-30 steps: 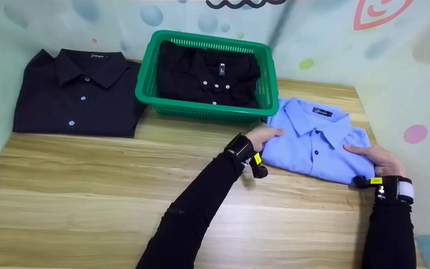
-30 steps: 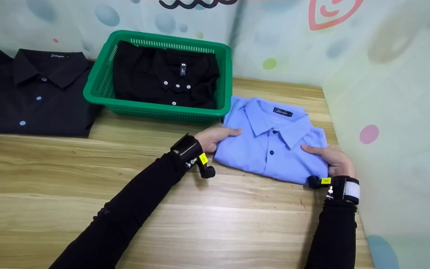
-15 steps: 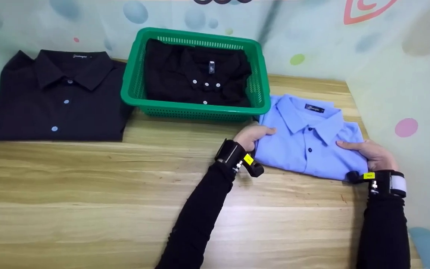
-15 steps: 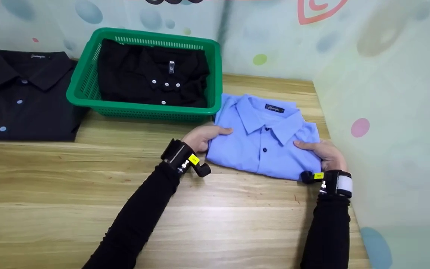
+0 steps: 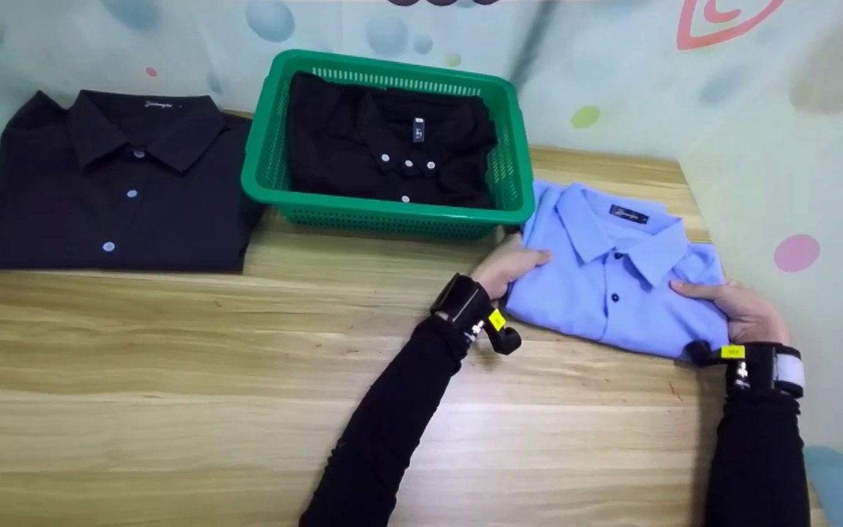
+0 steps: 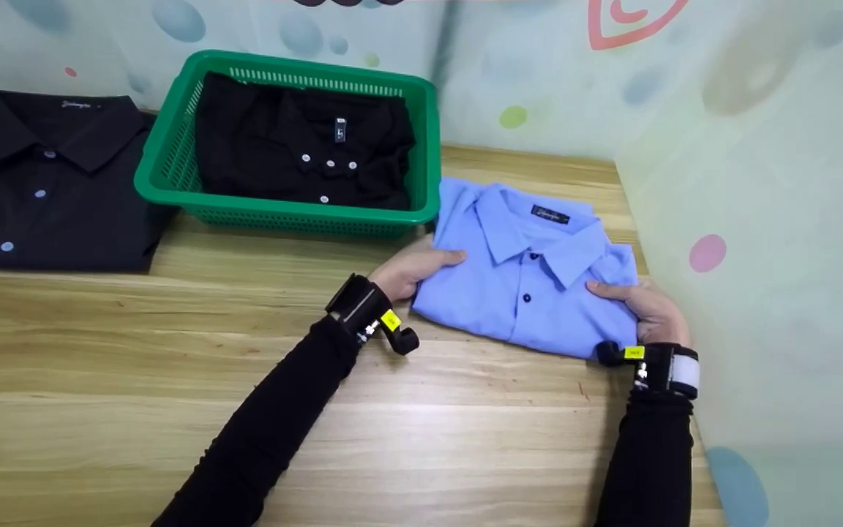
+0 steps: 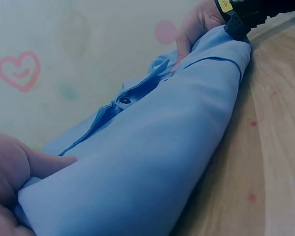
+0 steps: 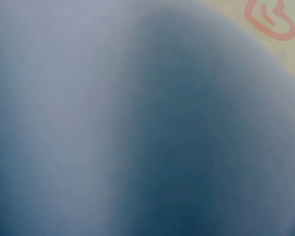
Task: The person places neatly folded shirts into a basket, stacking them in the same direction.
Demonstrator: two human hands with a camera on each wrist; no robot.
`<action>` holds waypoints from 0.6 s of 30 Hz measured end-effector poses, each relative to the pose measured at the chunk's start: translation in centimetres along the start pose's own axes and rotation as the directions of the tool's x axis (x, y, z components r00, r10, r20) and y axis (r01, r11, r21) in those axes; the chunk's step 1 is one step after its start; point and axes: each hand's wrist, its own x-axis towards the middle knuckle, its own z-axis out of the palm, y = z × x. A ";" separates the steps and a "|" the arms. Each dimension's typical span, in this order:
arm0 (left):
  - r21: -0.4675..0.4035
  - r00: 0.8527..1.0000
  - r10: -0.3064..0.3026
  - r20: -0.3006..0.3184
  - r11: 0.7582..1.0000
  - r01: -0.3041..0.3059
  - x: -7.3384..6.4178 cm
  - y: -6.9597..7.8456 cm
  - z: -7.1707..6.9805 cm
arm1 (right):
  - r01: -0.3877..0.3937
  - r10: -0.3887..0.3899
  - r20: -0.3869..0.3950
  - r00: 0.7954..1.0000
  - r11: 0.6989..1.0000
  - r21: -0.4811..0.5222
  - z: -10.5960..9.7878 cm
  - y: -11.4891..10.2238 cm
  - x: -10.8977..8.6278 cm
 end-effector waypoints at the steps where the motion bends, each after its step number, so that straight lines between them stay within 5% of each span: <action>1: 0.005 1.000 0.016 0.022 1.000 -0.017 0.0 0.0 0.0 | 0.006 -0.006 -0.004 1.000 1.000 0.000 -0.1 0.3 -0.2; 6: -0.028 0.989 0.076 0.126 0.997 -0.073 -0.1 -0.2 -0.2 | 0.028 -0.031 0.024 0.999 0.993 0.115 -0.2 1.8 -1.2; 10: 0.004 0.980 0.134 0.145 0.991 -0.136 -0.4 0.2 0.2 | 0.063 -0.091 0.091 0.992 0.961 0.268 -0.4 2.4 -1.9; 18: 0.121 0.954 0.266 0.140 0.951 -0.283 -2.2 2.5 1.3 | 0.129 -0.252 0.252 0.934 0.897 0.422 -0.8 2.7 -2.8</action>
